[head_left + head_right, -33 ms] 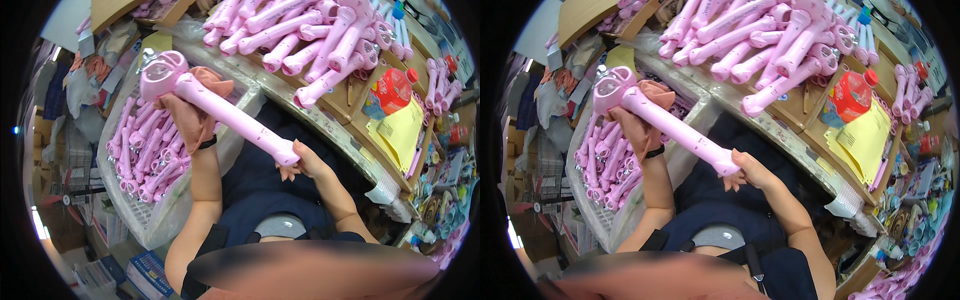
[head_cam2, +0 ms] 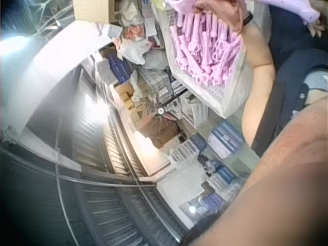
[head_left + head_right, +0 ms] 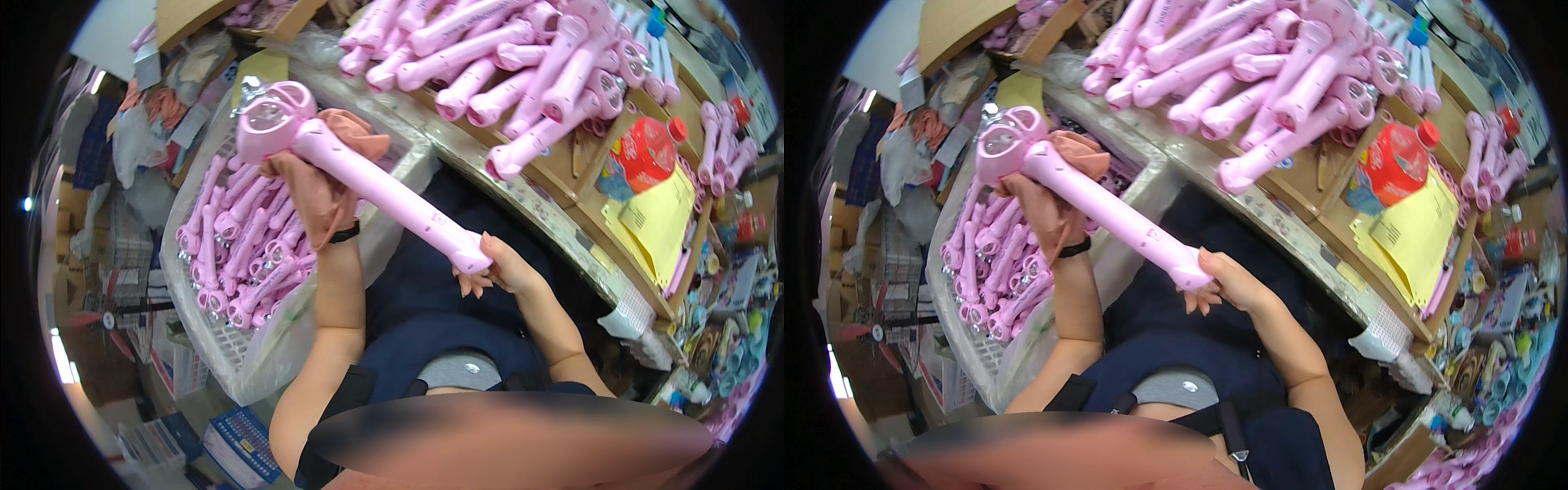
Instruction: The person assembles pink light sticks by inserting a small photo into the top, attaching a decorative wing, and using a screwdriver to tighten a screw. They then place the completed light stick on a pile and repeat the process with another unit.
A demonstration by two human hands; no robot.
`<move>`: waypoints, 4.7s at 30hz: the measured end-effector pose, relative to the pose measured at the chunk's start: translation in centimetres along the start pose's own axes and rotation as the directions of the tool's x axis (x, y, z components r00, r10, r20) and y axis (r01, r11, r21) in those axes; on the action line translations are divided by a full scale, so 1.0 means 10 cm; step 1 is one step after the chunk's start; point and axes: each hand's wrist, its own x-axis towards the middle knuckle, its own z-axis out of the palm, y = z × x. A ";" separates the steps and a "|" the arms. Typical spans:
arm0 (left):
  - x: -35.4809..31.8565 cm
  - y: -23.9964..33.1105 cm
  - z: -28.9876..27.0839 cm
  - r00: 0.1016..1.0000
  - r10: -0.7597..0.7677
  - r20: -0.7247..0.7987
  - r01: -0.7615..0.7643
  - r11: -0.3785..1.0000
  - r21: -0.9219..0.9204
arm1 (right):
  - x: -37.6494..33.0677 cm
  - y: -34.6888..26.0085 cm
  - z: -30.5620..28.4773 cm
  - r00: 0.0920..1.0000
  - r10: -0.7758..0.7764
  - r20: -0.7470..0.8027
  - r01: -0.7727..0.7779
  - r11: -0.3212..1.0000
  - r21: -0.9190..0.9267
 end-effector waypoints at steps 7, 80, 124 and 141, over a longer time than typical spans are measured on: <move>-0.13 -0.11 -0.06 0.957 -0.252 0.141 0.289 0.815 -0.503 | 0.10 0.45 -0.13 0.998 0.046 -0.047 -0.053 0.986 -0.156; -0.50 -0.32 -0.63 0.790 0.166 0.590 -0.555 -0.214 0.804 | -1.45 -0.37 0.28 0.992 0.109 -0.069 -0.116 0.517 -0.848; -0.67 -0.15 -0.17 0.982 -0.182 -0.054 0.159 0.943 -0.294 | -0.97 -1.26 1.25 0.120 -0.980 0.161 0.992 0.123 0.010; -0.39 -0.46 0.09 0.981 -0.161 0.108 0.174 0.977 -0.126 | 0.32 0.37 0.45 0.943 -0.242 -0.229 0.004 0.696 -0.718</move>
